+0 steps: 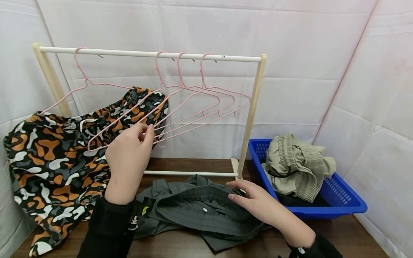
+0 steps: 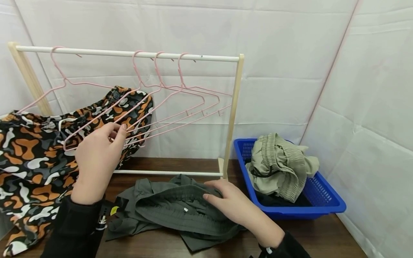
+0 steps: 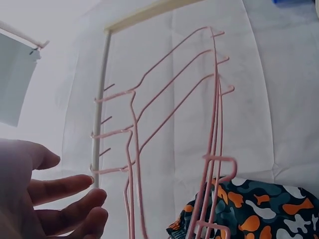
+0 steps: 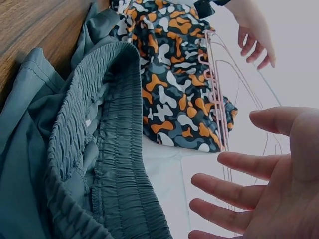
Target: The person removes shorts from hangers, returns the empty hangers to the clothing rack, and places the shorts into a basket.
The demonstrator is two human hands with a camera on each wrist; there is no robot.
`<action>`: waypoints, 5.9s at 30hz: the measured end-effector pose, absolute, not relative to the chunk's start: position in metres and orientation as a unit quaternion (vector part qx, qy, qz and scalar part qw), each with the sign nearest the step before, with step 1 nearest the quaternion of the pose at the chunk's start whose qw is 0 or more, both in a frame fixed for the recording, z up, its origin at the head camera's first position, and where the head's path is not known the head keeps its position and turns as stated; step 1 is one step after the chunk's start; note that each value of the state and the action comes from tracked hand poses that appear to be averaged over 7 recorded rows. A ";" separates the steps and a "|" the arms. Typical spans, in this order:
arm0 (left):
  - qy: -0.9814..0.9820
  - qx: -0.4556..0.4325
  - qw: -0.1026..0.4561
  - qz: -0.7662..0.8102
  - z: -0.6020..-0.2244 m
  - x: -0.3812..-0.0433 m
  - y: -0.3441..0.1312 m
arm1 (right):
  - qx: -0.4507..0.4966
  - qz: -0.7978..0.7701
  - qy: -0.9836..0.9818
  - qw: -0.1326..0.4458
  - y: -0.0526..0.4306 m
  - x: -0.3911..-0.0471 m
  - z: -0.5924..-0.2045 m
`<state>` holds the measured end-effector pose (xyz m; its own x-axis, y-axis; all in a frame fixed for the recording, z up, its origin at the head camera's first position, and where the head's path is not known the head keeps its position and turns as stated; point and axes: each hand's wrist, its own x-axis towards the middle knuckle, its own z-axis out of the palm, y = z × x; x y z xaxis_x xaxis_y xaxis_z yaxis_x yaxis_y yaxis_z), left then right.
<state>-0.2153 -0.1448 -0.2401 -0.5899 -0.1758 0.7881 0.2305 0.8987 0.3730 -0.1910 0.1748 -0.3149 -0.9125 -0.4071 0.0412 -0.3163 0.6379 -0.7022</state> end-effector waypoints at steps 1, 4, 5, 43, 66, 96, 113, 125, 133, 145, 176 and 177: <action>-0.865 -0.017 0.450 -0.224 -0.241 -0.215 -0.144 | -0.202 -0.375 0.903 0.062 0.175 -0.191 -0.315; -0.869 -0.023 0.440 -0.226 -0.245 -0.213 -0.141 | -0.206 -0.370 0.904 0.064 0.173 -0.190 -0.316; -0.871 -0.024 0.436 -0.225 -0.246 -0.213 -0.140 | -0.207 -0.368 0.904 0.064 0.173 -0.189 -0.316; -0.904 -0.076 0.353 -0.229 -0.274 -0.221 -0.127 | -0.355 -0.269 0.868 0.220 0.138 -0.169 -0.362; -0.907 -0.071 0.345 -0.230 -0.275 -0.221 -0.127 | -0.294 -0.159 0.931 0.147 0.134 -0.176 -0.356; -0.913 -0.070 0.318 -0.247 -0.277 -0.221 -0.123 | -0.213 -0.117 0.947 0.208 0.097 -0.242 -0.377; -0.907 -0.087 0.328 -0.247 -0.281 -0.221 -0.123 | -0.214 0.062 0.958 0.181 0.066 -0.254 -0.380; -0.913 -0.082 0.306 -0.258 -0.281 -0.222 -0.122 | -0.265 0.107 0.948 0.142 0.066 -0.261 -0.387; -0.913 -0.089 0.308 -0.252 -0.280 -0.221 -0.120 | -0.301 0.067 0.949 0.072 0.072 -0.261 -0.385; -0.908 -0.098 0.313 -0.261 -0.278 -0.219 -0.121 | -0.223 -0.171 0.949 0.146 0.095 -0.274 -0.367; -0.911 -0.089 0.291 -0.276 -0.279 -0.218 -0.121 | -0.043 -0.698 0.703 0.129 0.124 -0.249 -0.349; -0.912 -0.089 0.290 -0.277 -0.279 -0.218 -0.121 | -0.040 -0.703 0.699 0.124 0.125 -0.248 -0.347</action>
<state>-0.2184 -0.1208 -0.2789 -0.8157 0.0006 0.5785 0.3226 0.8305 0.4541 -0.2475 0.1248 -0.3468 -0.9663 -0.2290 -0.1173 0.1184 0.0090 -0.9929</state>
